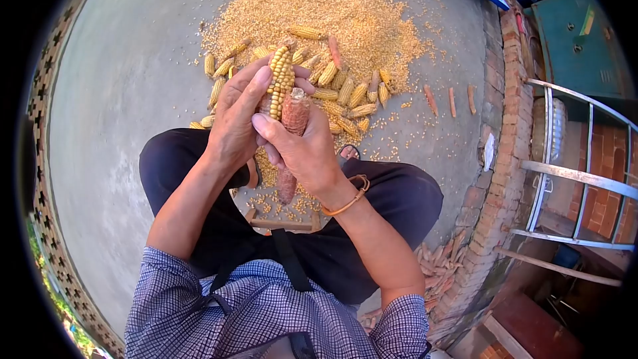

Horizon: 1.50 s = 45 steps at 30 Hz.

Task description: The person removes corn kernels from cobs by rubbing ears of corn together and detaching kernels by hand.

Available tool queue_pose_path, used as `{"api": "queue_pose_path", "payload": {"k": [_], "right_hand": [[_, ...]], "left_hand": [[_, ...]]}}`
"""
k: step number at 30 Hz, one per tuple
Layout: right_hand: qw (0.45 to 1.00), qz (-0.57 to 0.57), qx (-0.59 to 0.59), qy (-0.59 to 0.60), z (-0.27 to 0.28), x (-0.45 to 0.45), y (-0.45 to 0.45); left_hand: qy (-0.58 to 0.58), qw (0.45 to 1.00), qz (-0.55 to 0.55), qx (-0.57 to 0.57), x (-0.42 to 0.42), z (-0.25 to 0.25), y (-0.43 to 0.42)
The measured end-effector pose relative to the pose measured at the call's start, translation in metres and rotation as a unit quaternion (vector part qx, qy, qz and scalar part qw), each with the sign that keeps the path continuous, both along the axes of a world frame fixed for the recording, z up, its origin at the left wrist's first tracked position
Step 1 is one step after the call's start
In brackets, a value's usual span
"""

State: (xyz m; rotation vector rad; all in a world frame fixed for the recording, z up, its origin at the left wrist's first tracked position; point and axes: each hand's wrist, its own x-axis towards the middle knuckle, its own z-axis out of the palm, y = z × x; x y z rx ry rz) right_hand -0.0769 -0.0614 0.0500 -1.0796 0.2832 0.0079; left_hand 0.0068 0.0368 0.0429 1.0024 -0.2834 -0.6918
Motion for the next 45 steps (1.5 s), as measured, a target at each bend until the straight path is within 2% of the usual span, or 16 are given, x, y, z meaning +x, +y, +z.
{"api": "queue_pose_path", "payload": {"k": [7, 13, 16, 22, 28, 31, 34, 37, 45], "right_hand": [[0.999, -0.009, -0.039, 0.007, 0.005, -0.003, 0.002], [0.999, -0.018, -0.042, 0.0, 0.005, -0.005, 0.0], [0.999, -0.015, -0.043, 0.017, 0.008, -0.007, -0.001], [0.999, -0.022, -0.015, 0.018, 0.01, -0.006, -0.002], [0.999, -0.002, -0.049, 0.017, 0.012, -0.005, -0.004], [0.995, 0.02, -0.094, 0.032, 0.005, -0.005, -0.004], [0.992, -0.001, -0.129, 0.007, 0.005, -0.004, 0.002], [0.987, -0.013, -0.161, -0.007, 0.004, -0.003, 0.006], [0.975, -0.032, -0.219, -0.02, 0.0, -0.006, 0.01]], "left_hand": [[-0.035, 0.999, 0.011, 0.014, -0.003, -0.004, -0.001], [-0.166, 0.982, 0.005, 0.091, -0.001, -0.002, 0.001], [-0.177, 0.978, -0.011, 0.109, 0.0, -0.003, 0.003], [-0.13, 0.989, 0.009, 0.071, -0.002, -0.001, -0.002], [0.018, 0.999, 0.005, -0.033, 0.002, 0.004, -0.002], [0.011, 0.999, 0.02, -0.039, 0.003, -0.002, -0.004], [-0.055, 0.998, 0.023, -0.021, 0.003, -0.005, -0.002], [-0.074, 0.996, 0.027, -0.033, 0.004, -0.009, -0.001], [-0.083, 0.995, 0.044, -0.038, -0.001, -0.015, -0.004]]}}
